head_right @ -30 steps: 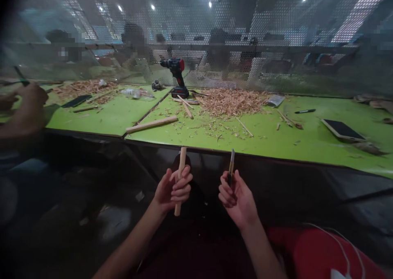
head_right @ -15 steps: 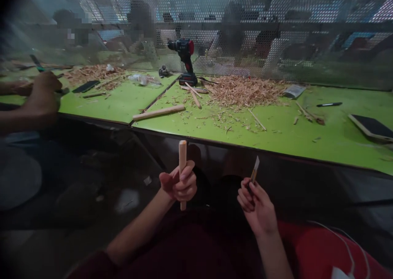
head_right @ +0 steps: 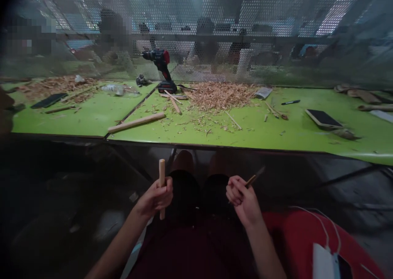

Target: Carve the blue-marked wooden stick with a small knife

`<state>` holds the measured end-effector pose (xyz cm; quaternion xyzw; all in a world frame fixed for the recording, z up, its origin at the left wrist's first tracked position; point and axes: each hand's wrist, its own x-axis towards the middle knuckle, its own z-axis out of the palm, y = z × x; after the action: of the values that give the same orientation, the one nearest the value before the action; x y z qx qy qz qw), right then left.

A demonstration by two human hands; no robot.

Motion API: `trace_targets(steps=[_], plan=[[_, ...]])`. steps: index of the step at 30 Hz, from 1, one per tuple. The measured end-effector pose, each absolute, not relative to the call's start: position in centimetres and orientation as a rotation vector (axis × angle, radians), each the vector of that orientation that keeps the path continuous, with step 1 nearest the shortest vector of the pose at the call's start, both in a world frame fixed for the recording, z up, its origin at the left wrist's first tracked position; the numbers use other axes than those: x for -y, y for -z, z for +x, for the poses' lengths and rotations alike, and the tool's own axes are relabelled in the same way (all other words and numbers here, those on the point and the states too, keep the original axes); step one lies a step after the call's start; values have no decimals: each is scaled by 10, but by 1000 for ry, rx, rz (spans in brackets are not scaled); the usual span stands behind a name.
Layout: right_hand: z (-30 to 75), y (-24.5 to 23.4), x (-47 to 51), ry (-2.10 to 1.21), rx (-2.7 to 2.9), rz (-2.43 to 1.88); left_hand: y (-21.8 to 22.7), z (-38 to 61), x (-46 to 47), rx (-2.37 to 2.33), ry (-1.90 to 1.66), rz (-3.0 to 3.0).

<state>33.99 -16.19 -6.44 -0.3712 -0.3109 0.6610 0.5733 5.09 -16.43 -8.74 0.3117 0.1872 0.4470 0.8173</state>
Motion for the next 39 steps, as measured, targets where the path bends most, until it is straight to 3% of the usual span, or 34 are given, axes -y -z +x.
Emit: trace_targets(steps=[7,15,25,39], plan=[[342,78,161,-1502,809,-1040,83,41,173,-694,-967,771],[373,115,167,-1131,1217,-1642,84,34,174,-900,-1016,756],[354,125,163,-1201,1215,-1626,91,31,176,-988,-963,863],[350,137,158,-1308,1159,-1595,68,36,166,-623,-1028,753]])
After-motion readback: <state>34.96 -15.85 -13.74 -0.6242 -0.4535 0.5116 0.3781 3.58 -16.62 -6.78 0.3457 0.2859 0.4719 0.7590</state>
